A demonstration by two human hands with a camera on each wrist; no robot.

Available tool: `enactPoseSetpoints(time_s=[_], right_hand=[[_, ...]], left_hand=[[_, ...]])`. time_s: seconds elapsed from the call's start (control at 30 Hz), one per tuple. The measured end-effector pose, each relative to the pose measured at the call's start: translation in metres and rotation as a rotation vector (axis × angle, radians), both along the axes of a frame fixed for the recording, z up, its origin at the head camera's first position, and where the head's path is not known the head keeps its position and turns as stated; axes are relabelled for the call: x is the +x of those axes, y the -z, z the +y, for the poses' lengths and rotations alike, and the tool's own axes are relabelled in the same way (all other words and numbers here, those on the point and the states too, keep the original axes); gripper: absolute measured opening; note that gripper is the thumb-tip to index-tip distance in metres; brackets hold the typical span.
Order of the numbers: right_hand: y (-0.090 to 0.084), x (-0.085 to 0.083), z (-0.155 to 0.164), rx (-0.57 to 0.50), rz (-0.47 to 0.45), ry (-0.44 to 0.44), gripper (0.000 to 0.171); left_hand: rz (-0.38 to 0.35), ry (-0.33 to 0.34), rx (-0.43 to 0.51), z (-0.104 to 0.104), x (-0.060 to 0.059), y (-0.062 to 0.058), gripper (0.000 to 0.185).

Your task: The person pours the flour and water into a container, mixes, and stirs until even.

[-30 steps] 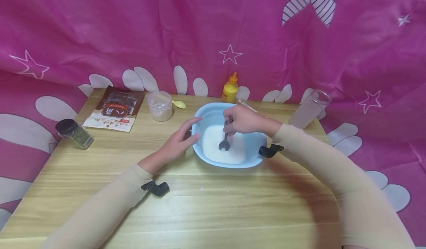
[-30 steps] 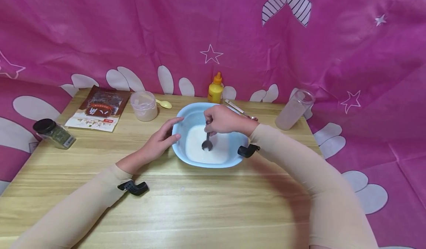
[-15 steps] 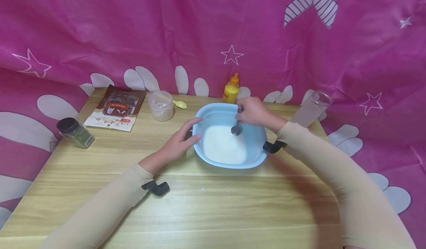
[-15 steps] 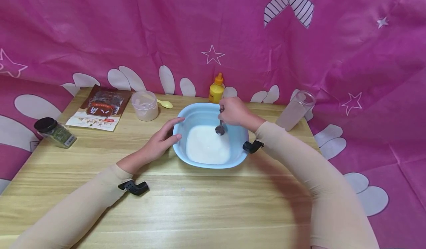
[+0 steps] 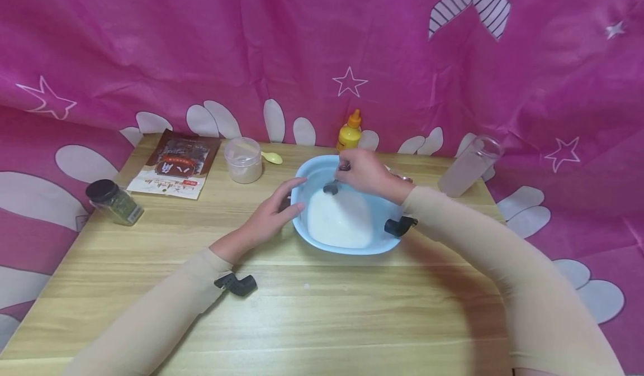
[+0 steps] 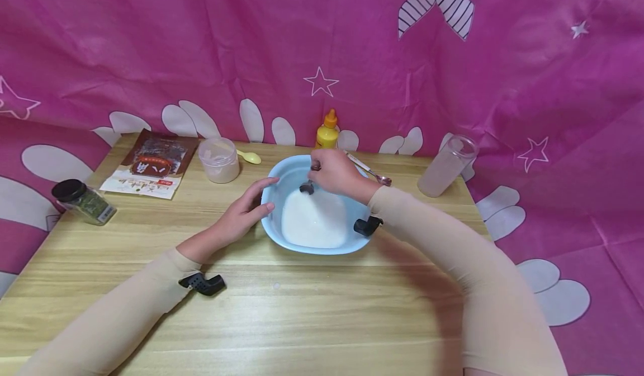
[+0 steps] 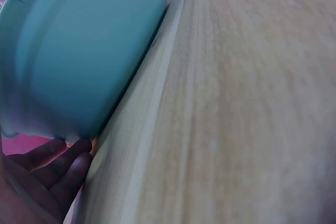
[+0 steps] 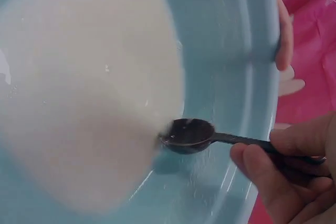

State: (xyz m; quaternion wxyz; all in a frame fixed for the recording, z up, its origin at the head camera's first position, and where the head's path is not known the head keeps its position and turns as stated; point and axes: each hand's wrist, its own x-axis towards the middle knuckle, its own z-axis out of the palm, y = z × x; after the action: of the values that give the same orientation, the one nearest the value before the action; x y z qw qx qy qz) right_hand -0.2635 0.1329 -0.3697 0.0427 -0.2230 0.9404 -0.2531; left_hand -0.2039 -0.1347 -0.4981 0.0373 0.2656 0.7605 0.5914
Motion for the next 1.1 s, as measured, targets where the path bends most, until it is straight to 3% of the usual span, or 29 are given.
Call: enactPoseSetpoints(time_s=[0.33,0.63,0.83,1.1], right_hand=[[0.003,0.026,-0.013,-0.026,-0.038,-0.197,0.012],[-0.003,0.043,-0.005,-0.006,-0.192,-0.363,0.02],[-0.009,0.04,0.014,0.071,-0.277,-0.381,0.02],[-0.021,0.035,0.035,0.194,-0.254,-0.33,0.03]], left_hand=[[-0.002,0.01,0.026,0.001,0.002,-0.002,0.061],[0.008,-0.01,0.019,0.001,0.002,0.0,0.061],[0.043,-0.024,0.012,0.001,0.001,0.001,0.061],[0.005,-0.019,0.004,0.001,0.002,-0.001,0.061]])
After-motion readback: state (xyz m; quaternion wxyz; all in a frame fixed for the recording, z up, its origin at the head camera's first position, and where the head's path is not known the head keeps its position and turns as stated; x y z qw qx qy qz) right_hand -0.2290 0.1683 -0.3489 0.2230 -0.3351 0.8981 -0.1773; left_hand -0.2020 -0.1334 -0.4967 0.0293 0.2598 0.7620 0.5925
